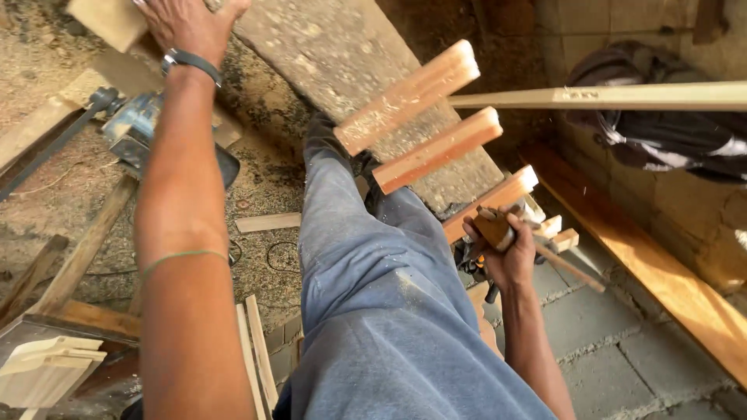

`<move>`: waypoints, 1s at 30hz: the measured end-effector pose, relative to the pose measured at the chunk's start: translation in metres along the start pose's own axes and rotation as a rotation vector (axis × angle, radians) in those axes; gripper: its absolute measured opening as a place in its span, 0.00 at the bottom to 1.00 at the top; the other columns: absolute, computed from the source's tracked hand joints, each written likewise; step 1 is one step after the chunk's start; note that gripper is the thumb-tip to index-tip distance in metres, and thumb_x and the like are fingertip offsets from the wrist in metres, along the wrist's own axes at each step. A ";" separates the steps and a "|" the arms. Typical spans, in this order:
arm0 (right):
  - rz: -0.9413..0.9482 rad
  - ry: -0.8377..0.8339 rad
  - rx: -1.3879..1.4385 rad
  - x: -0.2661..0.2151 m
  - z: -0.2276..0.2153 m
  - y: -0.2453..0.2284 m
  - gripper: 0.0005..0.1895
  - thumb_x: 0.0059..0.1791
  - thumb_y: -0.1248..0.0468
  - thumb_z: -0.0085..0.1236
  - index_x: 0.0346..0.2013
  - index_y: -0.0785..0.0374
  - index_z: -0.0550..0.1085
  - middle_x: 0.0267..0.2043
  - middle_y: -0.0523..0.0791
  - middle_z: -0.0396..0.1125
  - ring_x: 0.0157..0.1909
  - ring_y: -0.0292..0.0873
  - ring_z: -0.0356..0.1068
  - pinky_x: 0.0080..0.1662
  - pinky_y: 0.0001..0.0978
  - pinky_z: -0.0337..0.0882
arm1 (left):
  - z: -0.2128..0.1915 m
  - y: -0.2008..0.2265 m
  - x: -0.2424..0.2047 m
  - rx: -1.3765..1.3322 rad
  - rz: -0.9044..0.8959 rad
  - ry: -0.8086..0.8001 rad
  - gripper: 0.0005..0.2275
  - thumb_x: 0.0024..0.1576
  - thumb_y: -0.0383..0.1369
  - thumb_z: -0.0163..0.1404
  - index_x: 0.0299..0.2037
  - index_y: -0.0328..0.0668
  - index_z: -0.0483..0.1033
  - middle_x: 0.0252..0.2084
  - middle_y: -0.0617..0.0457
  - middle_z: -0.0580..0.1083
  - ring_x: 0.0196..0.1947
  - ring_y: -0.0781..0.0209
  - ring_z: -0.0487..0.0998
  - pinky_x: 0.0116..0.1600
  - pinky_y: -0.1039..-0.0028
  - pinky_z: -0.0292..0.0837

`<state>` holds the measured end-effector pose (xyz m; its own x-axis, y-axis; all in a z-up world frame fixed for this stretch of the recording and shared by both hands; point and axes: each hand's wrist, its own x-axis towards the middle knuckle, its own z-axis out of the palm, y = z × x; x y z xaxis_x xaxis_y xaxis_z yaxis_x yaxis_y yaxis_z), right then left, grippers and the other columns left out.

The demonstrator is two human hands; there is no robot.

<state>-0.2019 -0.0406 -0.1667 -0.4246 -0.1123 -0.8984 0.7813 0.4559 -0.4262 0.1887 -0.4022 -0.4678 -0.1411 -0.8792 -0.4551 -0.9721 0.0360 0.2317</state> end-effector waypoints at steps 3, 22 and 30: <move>-0.018 -0.063 0.013 0.010 -0.026 -0.001 0.12 0.50 0.58 0.52 0.45 0.59 0.73 0.43 0.53 0.75 0.49 0.62 0.75 0.54 0.60 0.76 | 0.020 0.079 -0.065 -0.095 0.090 0.097 0.33 0.60 0.52 0.69 0.62 0.41 0.64 0.58 0.38 0.65 0.56 0.39 0.63 0.54 0.49 0.62; 0.016 -0.076 0.140 0.037 -0.200 0.057 0.15 0.50 0.57 0.49 0.51 0.56 0.67 0.48 0.54 0.71 0.51 0.62 0.75 0.58 0.63 0.74 | 0.144 0.306 -0.260 -0.193 0.303 -0.490 0.47 0.51 0.52 0.66 0.77 0.64 0.47 0.60 0.50 0.66 0.60 0.44 0.69 0.53 0.45 0.75; -0.146 -0.454 0.350 0.059 -0.135 0.001 0.14 0.49 0.55 0.51 0.48 0.53 0.67 0.41 0.48 0.70 0.46 0.60 0.78 0.45 0.61 0.80 | -0.077 0.243 -0.339 -1.514 0.069 -0.614 0.26 0.63 0.40 0.55 0.71 0.46 0.64 0.62 0.44 0.72 0.58 0.51 0.76 0.62 0.55 0.76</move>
<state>-0.2881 0.0726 -0.2056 -0.3606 -0.5538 -0.7505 0.8668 0.0980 -0.4889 0.0146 -0.1321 -0.1906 -0.5829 -0.5724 -0.5767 0.0468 -0.7322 0.6795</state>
